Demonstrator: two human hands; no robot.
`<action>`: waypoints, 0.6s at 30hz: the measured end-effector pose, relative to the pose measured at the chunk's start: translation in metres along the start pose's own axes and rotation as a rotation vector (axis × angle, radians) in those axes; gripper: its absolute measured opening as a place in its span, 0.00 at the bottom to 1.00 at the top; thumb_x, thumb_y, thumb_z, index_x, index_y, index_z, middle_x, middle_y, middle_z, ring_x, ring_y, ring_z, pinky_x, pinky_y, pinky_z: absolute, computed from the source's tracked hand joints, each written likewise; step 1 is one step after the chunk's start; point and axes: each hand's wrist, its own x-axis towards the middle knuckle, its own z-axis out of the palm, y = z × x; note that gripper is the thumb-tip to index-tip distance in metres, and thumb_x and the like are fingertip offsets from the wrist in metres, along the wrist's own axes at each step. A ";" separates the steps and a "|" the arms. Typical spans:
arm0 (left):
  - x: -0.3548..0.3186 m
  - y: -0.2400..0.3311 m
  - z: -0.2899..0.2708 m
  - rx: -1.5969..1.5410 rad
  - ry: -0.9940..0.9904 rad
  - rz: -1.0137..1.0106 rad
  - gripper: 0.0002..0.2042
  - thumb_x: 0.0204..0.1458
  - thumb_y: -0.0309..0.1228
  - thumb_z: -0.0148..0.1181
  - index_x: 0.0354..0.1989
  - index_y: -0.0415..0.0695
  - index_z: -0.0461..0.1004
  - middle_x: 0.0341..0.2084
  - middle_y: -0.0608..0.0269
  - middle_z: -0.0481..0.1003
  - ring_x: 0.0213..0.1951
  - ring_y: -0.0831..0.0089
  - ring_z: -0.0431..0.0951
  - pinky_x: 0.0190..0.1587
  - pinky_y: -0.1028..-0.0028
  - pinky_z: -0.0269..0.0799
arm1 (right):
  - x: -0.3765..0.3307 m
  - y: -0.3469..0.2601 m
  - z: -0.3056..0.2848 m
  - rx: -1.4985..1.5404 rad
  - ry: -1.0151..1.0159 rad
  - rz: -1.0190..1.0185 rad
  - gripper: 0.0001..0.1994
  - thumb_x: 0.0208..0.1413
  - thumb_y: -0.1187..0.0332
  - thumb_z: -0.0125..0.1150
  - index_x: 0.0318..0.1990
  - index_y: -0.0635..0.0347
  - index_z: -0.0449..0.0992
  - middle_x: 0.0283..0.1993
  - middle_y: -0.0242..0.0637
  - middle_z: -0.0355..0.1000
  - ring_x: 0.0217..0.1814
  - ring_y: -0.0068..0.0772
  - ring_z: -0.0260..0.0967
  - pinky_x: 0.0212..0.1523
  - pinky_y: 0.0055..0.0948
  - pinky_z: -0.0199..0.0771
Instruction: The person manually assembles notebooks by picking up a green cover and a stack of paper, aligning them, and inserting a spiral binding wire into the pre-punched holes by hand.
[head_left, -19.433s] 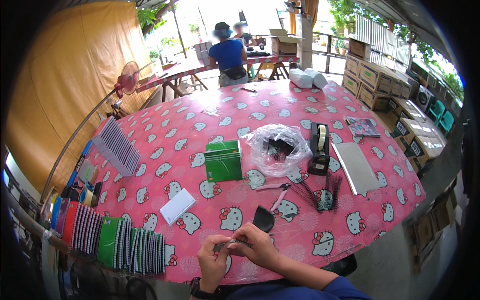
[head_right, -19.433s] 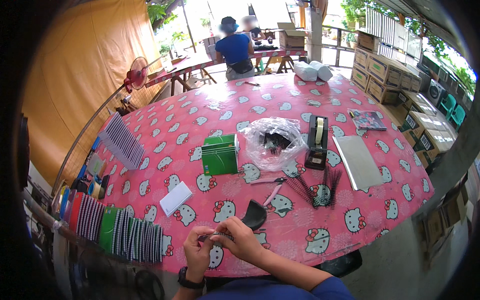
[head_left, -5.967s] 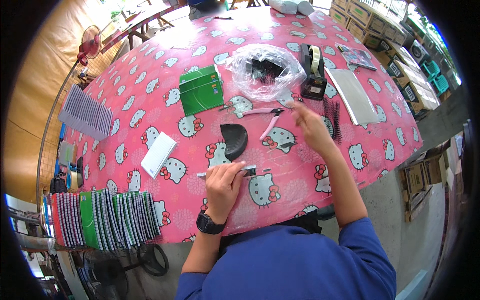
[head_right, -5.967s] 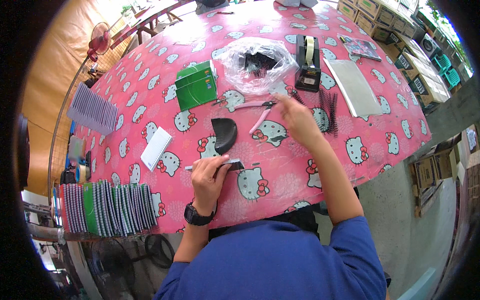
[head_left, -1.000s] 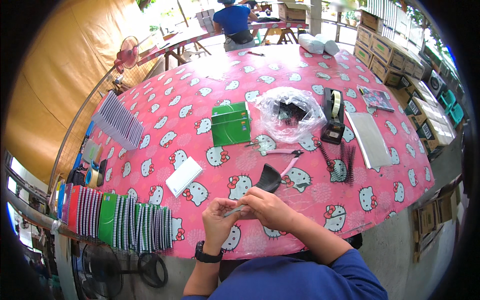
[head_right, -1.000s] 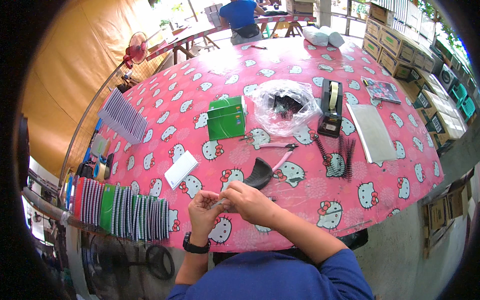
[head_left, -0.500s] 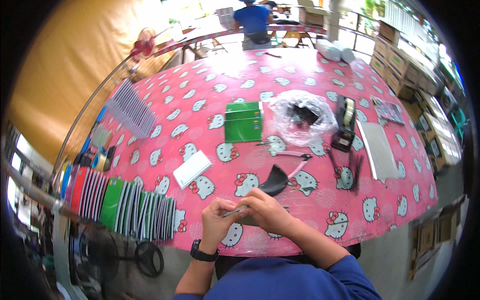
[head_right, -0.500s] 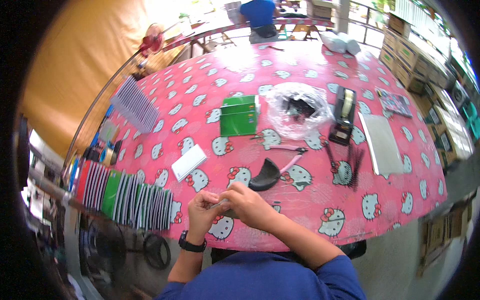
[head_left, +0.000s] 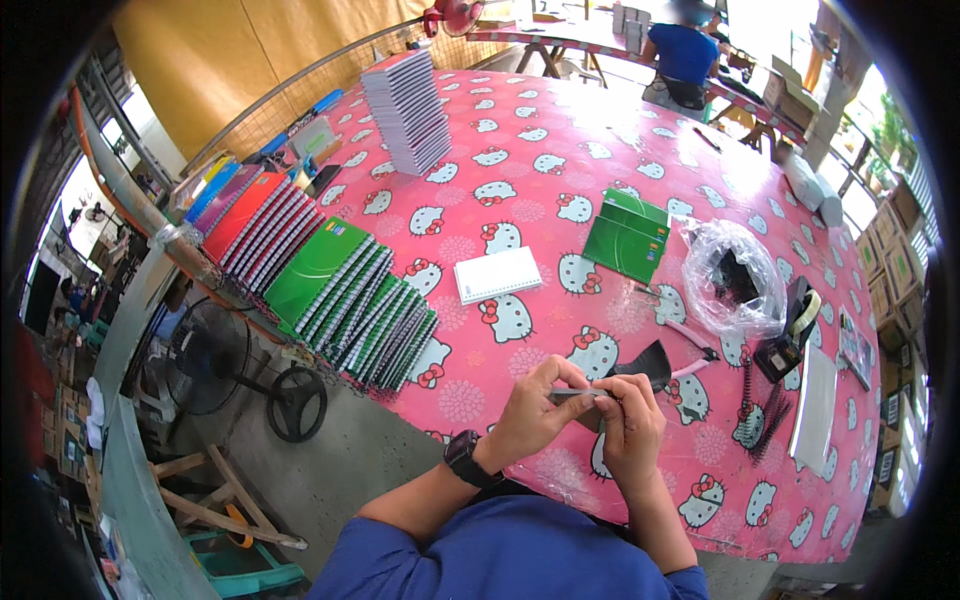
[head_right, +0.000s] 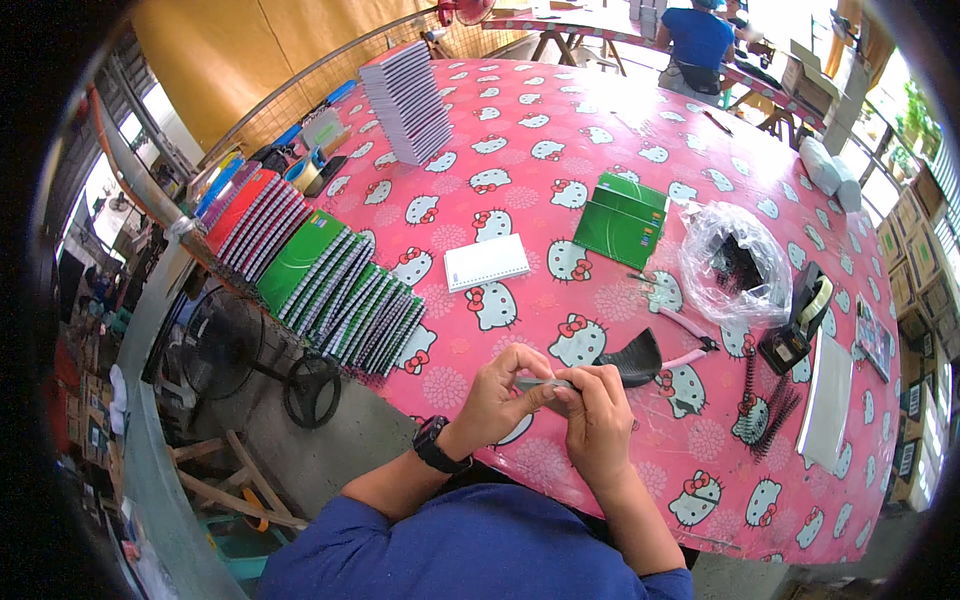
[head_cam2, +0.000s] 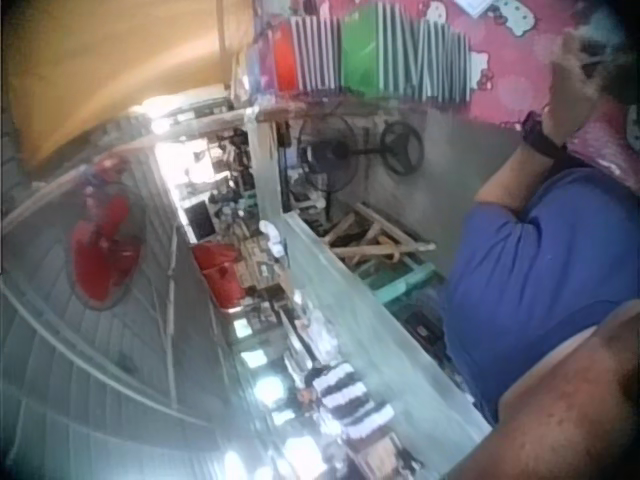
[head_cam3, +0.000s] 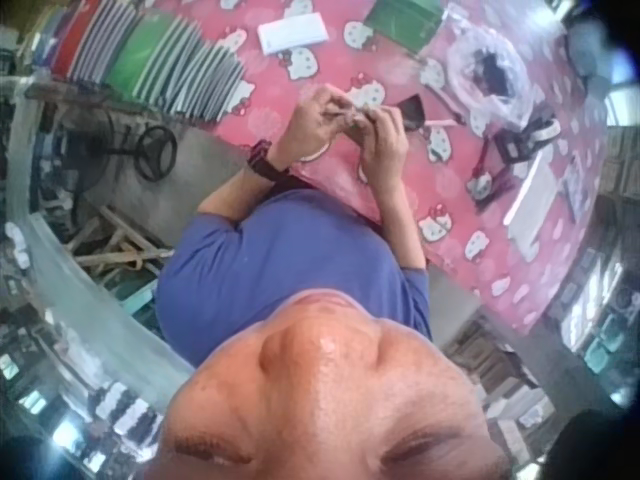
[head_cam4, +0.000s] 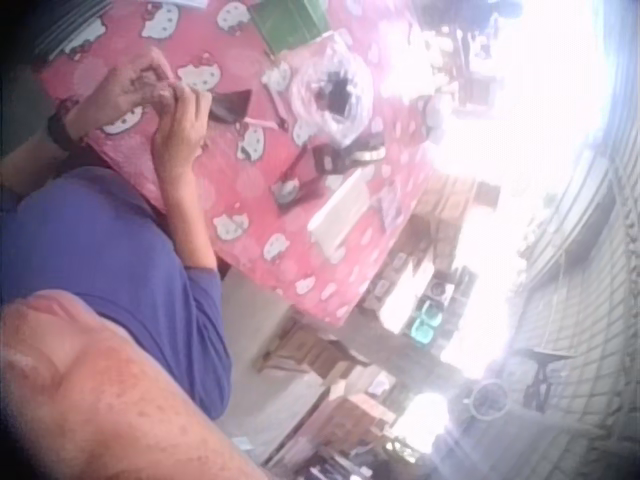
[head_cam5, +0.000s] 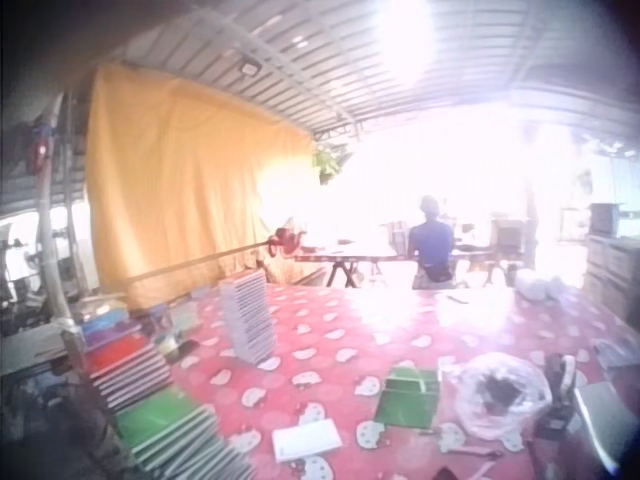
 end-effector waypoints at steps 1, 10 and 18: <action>0.000 0.003 -0.002 0.000 0.011 0.000 0.07 0.51 0.26 0.63 0.35 0.42 0.70 0.33 0.64 0.72 0.37 0.77 0.72 0.40 0.76 0.68 | -0.001 0.001 0.000 0.002 -0.009 -0.005 0.05 0.51 0.75 0.60 0.36 0.65 0.74 0.32 0.42 0.70 0.32 0.40 0.69 0.32 0.31 0.70; 0.011 0.088 -0.164 0.267 0.973 0.394 0.11 0.57 0.26 0.54 0.48 0.41 0.65 0.41 0.64 0.67 0.40 0.79 0.68 0.41 0.80 0.68 | 0.010 0.016 -0.035 -0.049 0.128 -0.030 0.26 0.50 0.64 0.65 0.55 0.64 0.65 0.57 0.47 0.64 0.57 0.44 0.60 0.57 0.38 0.60; -0.032 0.085 -0.257 1.505 0.948 -0.045 0.17 0.54 0.36 0.60 0.49 0.41 0.72 0.36 0.61 0.71 0.37 0.73 0.69 0.39 0.72 0.67 | -0.007 0.034 -0.046 -0.094 0.051 0.149 0.13 0.50 0.74 0.60 0.45 0.62 0.73 0.51 0.42 0.69 0.53 0.39 0.63 0.54 0.34 0.62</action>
